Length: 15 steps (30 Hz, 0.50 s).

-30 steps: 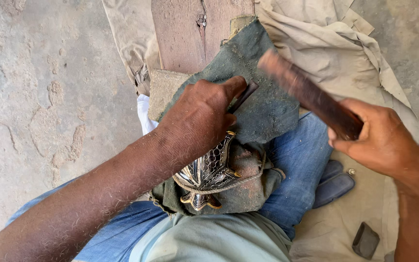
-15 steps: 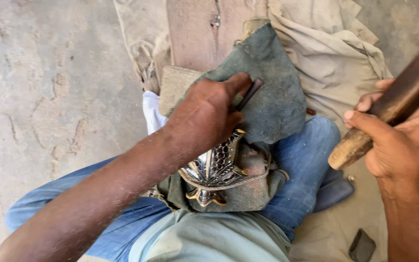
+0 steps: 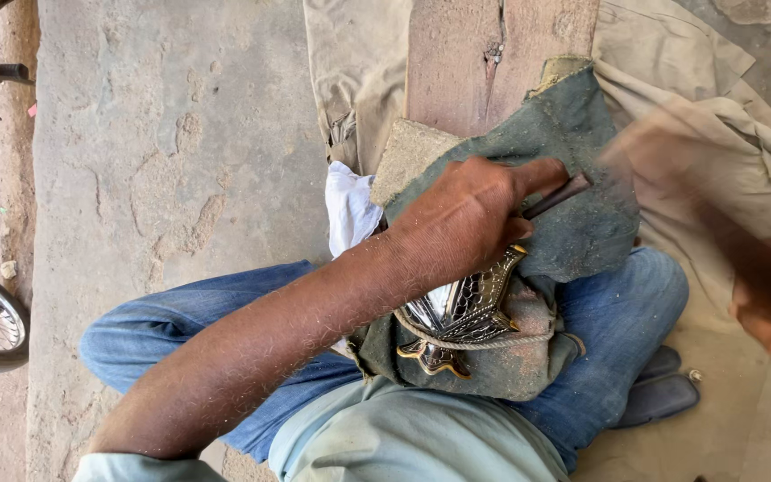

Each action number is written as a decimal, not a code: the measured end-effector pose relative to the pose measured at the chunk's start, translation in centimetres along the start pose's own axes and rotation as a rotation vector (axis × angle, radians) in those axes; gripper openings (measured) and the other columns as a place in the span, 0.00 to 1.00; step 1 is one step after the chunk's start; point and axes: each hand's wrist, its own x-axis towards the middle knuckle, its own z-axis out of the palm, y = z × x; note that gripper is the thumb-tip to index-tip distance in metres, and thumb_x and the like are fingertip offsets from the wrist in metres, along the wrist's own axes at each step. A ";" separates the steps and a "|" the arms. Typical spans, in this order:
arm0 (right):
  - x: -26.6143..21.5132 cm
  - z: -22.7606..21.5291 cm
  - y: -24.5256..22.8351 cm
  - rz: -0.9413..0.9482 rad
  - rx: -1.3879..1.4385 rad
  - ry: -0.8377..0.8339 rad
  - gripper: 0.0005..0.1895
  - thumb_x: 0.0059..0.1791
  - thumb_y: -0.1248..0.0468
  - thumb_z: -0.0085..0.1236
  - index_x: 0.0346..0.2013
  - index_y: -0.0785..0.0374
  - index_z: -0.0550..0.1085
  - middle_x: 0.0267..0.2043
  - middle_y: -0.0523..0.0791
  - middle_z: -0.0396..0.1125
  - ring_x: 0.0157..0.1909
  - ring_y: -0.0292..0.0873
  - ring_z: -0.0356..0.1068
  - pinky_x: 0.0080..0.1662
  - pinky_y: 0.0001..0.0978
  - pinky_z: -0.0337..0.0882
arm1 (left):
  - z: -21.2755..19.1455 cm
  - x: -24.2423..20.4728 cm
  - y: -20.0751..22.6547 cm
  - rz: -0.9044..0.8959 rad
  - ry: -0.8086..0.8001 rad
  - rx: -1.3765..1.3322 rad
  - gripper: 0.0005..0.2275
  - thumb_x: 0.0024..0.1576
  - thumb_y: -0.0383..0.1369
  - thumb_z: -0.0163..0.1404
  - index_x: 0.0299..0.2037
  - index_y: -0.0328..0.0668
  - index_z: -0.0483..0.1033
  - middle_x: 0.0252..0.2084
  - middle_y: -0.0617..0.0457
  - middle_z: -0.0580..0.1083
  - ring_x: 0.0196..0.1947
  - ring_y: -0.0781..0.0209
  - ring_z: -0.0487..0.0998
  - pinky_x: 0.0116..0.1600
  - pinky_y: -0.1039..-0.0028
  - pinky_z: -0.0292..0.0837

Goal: The person sits on the floor and uses a wooden mallet to repeatedly strike a metal chisel held against a decorative metal object. The object is wrapped in cloth and secured with rope on the person's lap. The person adjusts the chisel position occasionally while continuing to hammer.

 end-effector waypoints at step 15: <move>-0.6 -1.3 6.1 0.052 -0.174 -0.028 0.16 0.48 0.69 0.63 0.49 0.65 0.70 0.39 0.55 0.67 0.40 0.50 0.70 0.45 0.42 0.72 | 1.1 -1.4 -0.8 0.100 0.155 -0.007 0.26 0.52 0.28 0.60 0.62 0.44 0.65 0.44 0.41 0.79 0.48 0.38 0.81 0.51 0.55 0.77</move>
